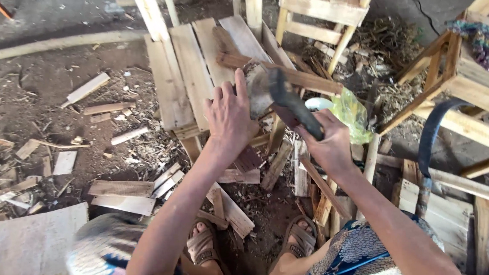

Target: The person sits on the ground and dismantles wooden chair frames, prying and knocking wooden slats off the seats. They use a hammer and a curved blade to loosen boards, pull the slats free by hand, and set the removed pieces aside on the floor.

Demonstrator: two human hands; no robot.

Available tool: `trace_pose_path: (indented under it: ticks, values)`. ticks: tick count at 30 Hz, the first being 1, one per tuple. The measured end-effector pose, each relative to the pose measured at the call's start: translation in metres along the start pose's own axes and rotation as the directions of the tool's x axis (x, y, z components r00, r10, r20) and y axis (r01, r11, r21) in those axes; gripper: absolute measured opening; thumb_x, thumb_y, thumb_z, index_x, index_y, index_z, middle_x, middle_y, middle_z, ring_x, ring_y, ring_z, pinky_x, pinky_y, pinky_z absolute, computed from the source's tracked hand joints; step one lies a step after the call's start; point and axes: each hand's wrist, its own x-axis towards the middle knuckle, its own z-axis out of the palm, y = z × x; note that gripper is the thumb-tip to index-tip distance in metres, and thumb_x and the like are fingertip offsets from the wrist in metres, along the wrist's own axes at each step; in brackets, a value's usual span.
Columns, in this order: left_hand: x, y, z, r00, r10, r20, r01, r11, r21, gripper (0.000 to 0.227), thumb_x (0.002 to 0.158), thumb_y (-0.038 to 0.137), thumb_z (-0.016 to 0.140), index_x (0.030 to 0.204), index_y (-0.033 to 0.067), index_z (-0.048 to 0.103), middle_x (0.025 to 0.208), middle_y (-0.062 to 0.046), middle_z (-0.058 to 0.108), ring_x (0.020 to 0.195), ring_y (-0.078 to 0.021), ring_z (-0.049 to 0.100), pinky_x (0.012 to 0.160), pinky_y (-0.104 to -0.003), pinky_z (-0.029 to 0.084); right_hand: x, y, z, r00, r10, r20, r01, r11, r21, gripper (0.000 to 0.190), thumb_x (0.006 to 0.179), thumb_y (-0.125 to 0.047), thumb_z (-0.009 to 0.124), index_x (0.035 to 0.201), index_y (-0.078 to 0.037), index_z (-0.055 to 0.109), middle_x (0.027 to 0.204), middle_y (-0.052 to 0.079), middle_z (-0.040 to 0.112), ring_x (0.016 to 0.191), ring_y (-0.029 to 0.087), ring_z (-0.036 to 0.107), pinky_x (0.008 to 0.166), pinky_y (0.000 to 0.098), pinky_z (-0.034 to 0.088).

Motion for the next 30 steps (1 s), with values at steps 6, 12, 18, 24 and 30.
trace_pose_path:
  ticks: [6,12,18,24,30]
  values:
    - [0.025,-0.028,-0.006,1.000,0.014,-0.024,-0.012,0.996,0.093,0.097,0.053,0.010,0.074,0.140,-0.0026,0.031,0.097,-0.019,0.055,0.083,-0.0300,0.055,0.065,-0.040,0.041,0.041,0.001,0.043,0.994,-0.105,-0.025,0.103,0.993,-0.058,0.012,0.073,-0.007,0.078,0.082,-0.009,0.070,0.070,0.010,0.060,0.058,0.024,0.057,0.052,0.0298,0.042]
    - [0.058,-0.079,0.031,0.996,0.002,0.092,-0.008,0.998,0.065,0.096,0.056,0.025,0.073,0.137,0.0055,0.027,0.102,-0.014,0.053,0.095,-0.0317,0.053,0.072,-0.045,0.040,0.079,0.022,0.090,0.993,-0.117,0.018,0.118,0.990,-0.082,0.011,0.075,-0.008,0.076,0.084,-0.008,0.070,0.071,0.009,0.058,0.060,0.027,0.057,0.054,0.0343,0.043]
    - [0.071,-0.120,0.051,0.984,-0.055,0.171,0.053,0.998,0.018,0.098,0.056,0.046,0.075,0.137,0.0136,0.030,0.107,-0.011,0.054,0.102,-0.0285,0.053,0.078,-0.044,0.042,0.090,0.029,0.120,0.996,-0.089,0.019,0.091,0.990,-0.106,0.023,0.076,-0.016,0.076,0.066,-0.005,0.058,0.054,0.015,0.052,0.052,0.027,0.057,0.044,0.0324,0.040]
    - [0.071,-0.139,0.044,0.962,-0.034,0.272,0.087,0.979,-0.186,0.103,0.057,0.071,0.070,0.137,0.0129,0.038,0.112,-0.008,0.041,0.105,-0.0264,0.042,0.081,-0.042,0.038,0.152,-0.050,0.073,0.983,0.021,0.185,0.022,0.972,-0.232,0.028,0.082,-0.034,0.069,0.069,-0.012,0.058,0.055,0.007,0.054,0.058,0.025,0.056,0.052,0.0305,0.042]
    - [0.065,-0.139,0.049,0.985,-0.001,0.174,0.023,0.992,-0.124,0.098,0.067,0.077,0.057,0.137,0.0125,0.038,0.110,-0.006,0.040,0.106,-0.0238,0.039,0.088,-0.044,0.037,0.224,-0.052,0.122,0.885,0.161,0.438,0.149,0.791,-0.593,0.053,0.077,-0.064,0.066,0.093,-0.013,0.065,0.082,0.016,0.068,0.086,0.041,0.066,0.073,0.0456,0.052]
